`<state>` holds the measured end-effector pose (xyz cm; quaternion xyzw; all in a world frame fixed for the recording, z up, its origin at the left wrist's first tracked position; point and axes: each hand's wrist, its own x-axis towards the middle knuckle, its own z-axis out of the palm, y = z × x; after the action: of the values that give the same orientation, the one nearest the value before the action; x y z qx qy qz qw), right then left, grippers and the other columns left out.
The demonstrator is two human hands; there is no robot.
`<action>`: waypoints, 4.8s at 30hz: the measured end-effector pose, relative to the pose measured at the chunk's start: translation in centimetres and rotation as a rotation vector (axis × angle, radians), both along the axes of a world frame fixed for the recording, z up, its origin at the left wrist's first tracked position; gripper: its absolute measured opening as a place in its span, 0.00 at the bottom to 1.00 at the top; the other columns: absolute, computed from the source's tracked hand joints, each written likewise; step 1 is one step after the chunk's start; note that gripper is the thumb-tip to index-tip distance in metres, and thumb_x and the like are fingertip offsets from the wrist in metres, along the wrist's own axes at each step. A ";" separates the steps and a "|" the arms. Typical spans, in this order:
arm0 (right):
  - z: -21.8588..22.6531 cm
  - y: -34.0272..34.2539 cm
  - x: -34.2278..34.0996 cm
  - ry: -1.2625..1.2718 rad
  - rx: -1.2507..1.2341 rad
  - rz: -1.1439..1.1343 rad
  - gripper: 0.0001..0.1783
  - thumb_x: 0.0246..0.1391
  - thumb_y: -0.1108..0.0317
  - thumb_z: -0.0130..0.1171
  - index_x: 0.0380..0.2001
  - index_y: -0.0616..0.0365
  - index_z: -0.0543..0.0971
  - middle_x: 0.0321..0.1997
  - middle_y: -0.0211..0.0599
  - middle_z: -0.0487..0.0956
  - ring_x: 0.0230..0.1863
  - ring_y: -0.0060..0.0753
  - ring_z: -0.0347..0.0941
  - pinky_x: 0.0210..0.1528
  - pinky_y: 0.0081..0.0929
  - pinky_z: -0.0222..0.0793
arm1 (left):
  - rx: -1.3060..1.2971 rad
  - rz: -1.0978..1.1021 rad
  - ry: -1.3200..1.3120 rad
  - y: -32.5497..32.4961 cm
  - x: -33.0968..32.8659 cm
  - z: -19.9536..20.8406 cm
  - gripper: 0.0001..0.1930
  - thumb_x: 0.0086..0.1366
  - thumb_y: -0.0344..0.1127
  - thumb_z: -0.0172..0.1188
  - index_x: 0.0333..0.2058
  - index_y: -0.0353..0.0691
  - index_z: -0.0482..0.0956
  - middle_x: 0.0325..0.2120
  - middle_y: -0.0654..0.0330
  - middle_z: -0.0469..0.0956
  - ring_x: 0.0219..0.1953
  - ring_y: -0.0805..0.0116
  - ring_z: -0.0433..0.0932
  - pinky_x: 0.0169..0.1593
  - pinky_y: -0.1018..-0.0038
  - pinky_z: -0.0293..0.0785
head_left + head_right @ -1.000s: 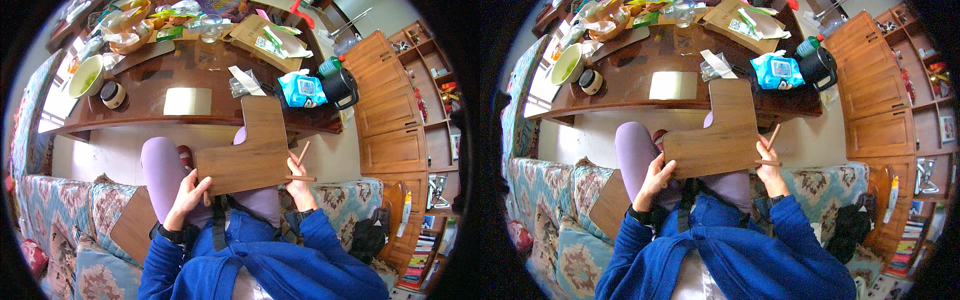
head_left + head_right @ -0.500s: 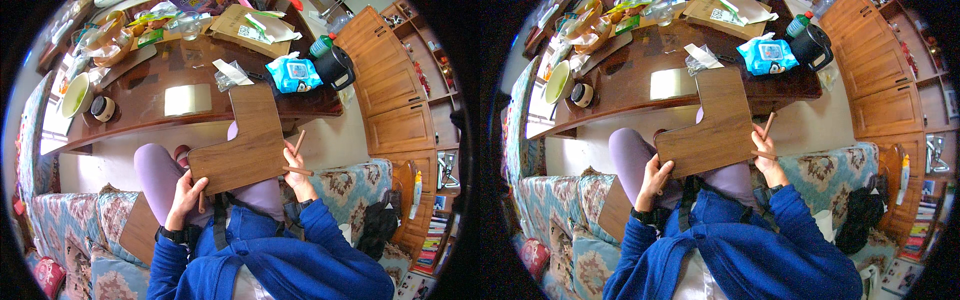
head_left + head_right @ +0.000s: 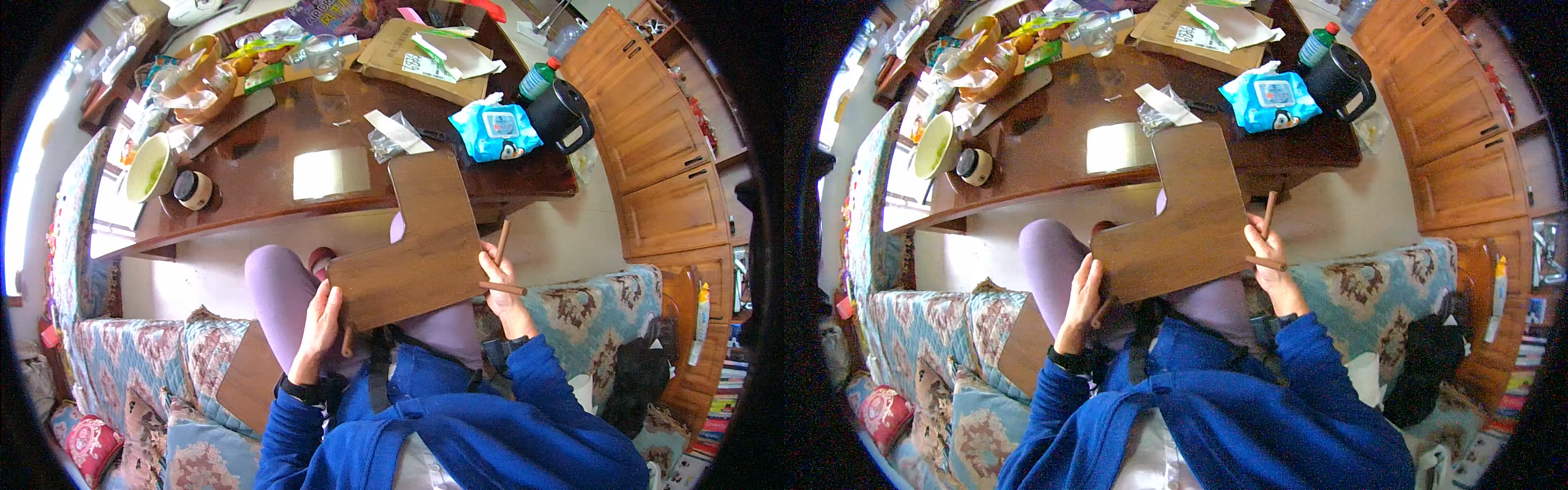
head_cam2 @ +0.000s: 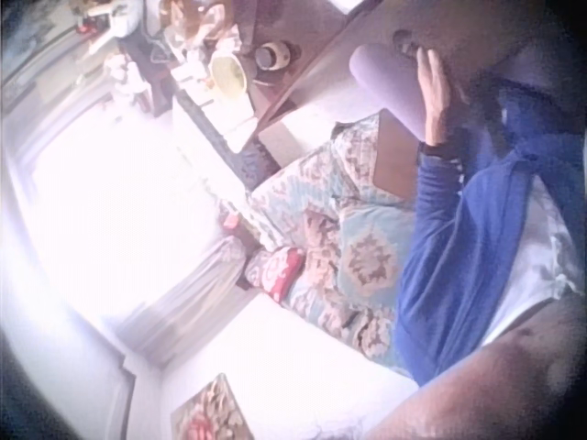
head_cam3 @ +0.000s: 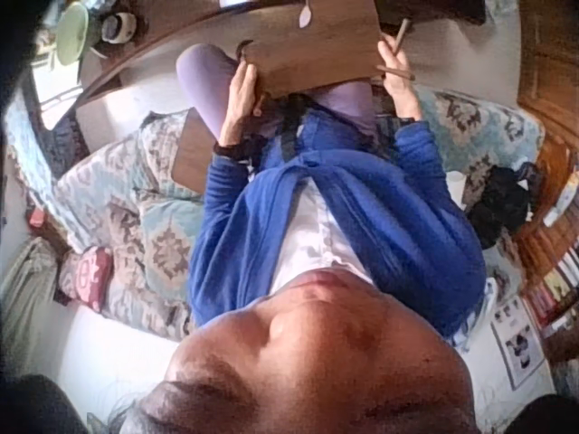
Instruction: The person assembles a wooden stand by inserting dowels into a flat panel and attaching legs. They then retrieve a screwdriver from a drawer to continue the assembly.
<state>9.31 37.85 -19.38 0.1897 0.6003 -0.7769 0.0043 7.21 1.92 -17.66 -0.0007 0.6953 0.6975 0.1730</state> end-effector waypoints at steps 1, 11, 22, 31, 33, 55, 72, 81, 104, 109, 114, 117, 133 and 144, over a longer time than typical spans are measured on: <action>0.0 0.2 -0.1 -0.009 0.000 0.000 0.24 0.69 0.60 0.57 0.61 0.65 0.73 0.58 0.34 0.78 0.60 0.28 0.71 0.65 0.30 0.64 | -0.002 0.012 -0.042 -0.2 -0.5 0.6 0.21 0.79 0.41 0.46 0.62 0.33 0.70 0.52 0.58 0.77 0.55 0.70 0.72 0.60 0.73 0.67; -1.2 0.8 0.2 -0.054 -0.074 -0.074 0.23 0.67 0.61 0.60 0.58 0.65 0.75 0.51 0.29 0.79 0.53 0.24 0.73 0.56 0.27 0.68 | -0.324 -0.194 0.183 -8.8 -16.7 7.0 0.23 0.71 0.42 0.60 0.57 0.31 0.75 0.42 0.55 0.83 0.44 0.70 0.80 0.50 0.72 0.76; 0.0 1.0 -0.3 -0.144 -0.073 -0.009 0.23 0.68 0.59 0.58 0.55 0.67 0.76 0.52 0.38 0.80 0.53 0.34 0.76 0.56 0.36 0.70 | -1.147 0.109 0.486 -13.0 -39.0 0.7 0.37 0.65 0.58 0.60 0.61 0.32 0.71 0.61 0.42 0.71 0.64 0.44 0.69 0.67 0.59 0.65; -1.4 1.5 -0.4 -0.304 -0.042 -0.044 0.33 0.63 0.51 0.63 0.59 0.67 0.71 0.52 0.33 0.74 0.55 0.33 0.70 0.61 0.41 0.64 | -1.407 -0.075 0.458 -8.7 -37.5 0.3 0.50 0.64 0.74 0.52 0.70 0.37 0.61 0.73 0.43 0.54 0.74 0.41 0.52 0.73 0.48 0.51; -1.5 1.4 -0.6 -0.275 0.015 -0.089 0.30 0.64 0.52 0.63 0.57 0.66 0.73 0.49 0.32 0.76 0.53 0.33 0.73 0.58 0.37 0.67 | -1.407 -0.161 0.660 -6.9 -33.7 0.5 0.45 0.63 0.70 0.57 0.67 0.42 0.68 0.69 0.45 0.61 0.68 0.43 0.62 0.69 0.51 0.59; 1.8 -1.9 -2.6 -0.225 0.090 0.105 0.23 0.69 0.55 0.57 0.56 0.63 0.76 0.50 0.27 0.78 0.52 0.23 0.72 0.54 0.24 0.68 | -0.984 -0.201 0.843 -8.7 -25.7 4.4 0.41 0.45 0.42 0.76 0.60 0.38 0.74 0.53 0.46 0.72 0.58 0.45 0.69 0.63 0.55 0.67; 0.6 -3.8 -1.7 -0.020 0.011 0.044 0.15 0.67 0.57 0.59 0.40 0.59 0.80 0.32 0.17 0.70 0.36 0.14 0.64 0.39 0.18 0.60 | -0.872 -0.393 0.635 0.0 3.7 17.2 0.46 0.38 0.42 0.79 0.59 0.31 0.73 0.51 0.46 0.71 0.52 0.45 0.70 0.57 0.53 0.70; -0.2 -3.1 -1.7 -0.002 -0.020 0.085 0.12 0.68 0.60 0.60 0.43 0.59 0.79 0.35 0.20 0.74 0.38 0.13 0.68 0.41 0.18 0.66 | -0.877 -0.350 0.757 0.8 3.5 14.1 0.49 0.40 0.44 0.79 0.62 0.33 0.71 0.53 0.46 0.72 0.55 0.46 0.71 0.60 0.54 0.69; 11.8 -4.0 3.5 0.480 -0.010 0.059 0.34 0.71 0.46 0.48 0.65 0.64 0.69 0.67 0.53 0.71 0.65 0.38 0.69 0.69 0.38 0.62 | -0.833 -0.311 0.819 1.1 3.3 12.3 0.50 0.39 0.50 0.80 0.61 0.32 0.72 0.55 0.46 0.70 0.54 0.44 0.70 0.60 0.51 0.68; 13.8 -4.9 3.7 0.340 0.481 0.124 0.22 0.70 0.61 0.54 0.60 0.63 0.76 0.61 0.40 0.78 0.57 0.28 0.72 0.62 0.25 0.63 | -0.827 -0.300 0.841 0.2 3.2 11.5 0.55 0.37 0.60 0.79 0.61 0.32 0.71 0.56 0.45 0.71 0.57 0.43 0.69 0.63 0.49 0.66; 13.1 -5.5 3.7 0.335 0.507 0.026 0.19 0.69 0.69 0.53 0.59 0.65 0.77 0.57 0.34 0.81 0.37 0.09 0.68 0.41 0.10 0.63 | -0.387 0.134 0.593 -3.1 5.2 8.1 0.52 0.50 0.64 0.73 0.65 0.32 0.68 0.60 0.48 0.71 0.63 0.54 0.70 0.67 0.56 0.63; 12.6 -5.6 3.4 0.365 0.462 0.018 0.21 0.69 0.71 0.51 0.61 0.69 0.75 0.63 0.43 0.77 0.60 0.26 0.72 0.66 0.25 0.61 | 0.189 0.257 0.195 -5.4 7.0 5.8 0.28 0.78 0.48 0.50 0.66 0.32 0.66 0.55 0.55 0.77 0.56 0.65 0.75 0.61 0.68 0.70; 12.8 -3.2 3.0 0.284 0.194 -0.015 0.24 0.69 0.73 0.47 0.65 0.68 0.69 0.60 0.47 0.77 0.58 0.35 0.75 0.64 0.33 0.69 | 0.928 0.077 -0.262 -4.2 8.0 3.5 0.25 0.79 0.46 0.47 0.61 0.29 0.71 0.55 0.51 0.78 0.55 0.60 0.78 0.61 0.60 0.73; 12.4 -3.8 1.9 0.276 0.152 -0.075 0.24 0.69 0.73 0.44 0.65 0.65 0.70 0.60 0.47 0.77 0.59 0.36 0.75 0.62 0.36 0.71 | 0.979 0.087 -0.277 -4.4 8.0 3.1 0.23 0.79 0.43 0.47 0.60 0.28 0.71 0.56 0.48 0.77 0.57 0.60 0.78 0.61 0.62 0.73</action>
<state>11.20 34.06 -6.99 0.1032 0.6447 -0.7477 -0.1213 15.23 -2.46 -14.58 -0.0408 0.2568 0.9415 0.2146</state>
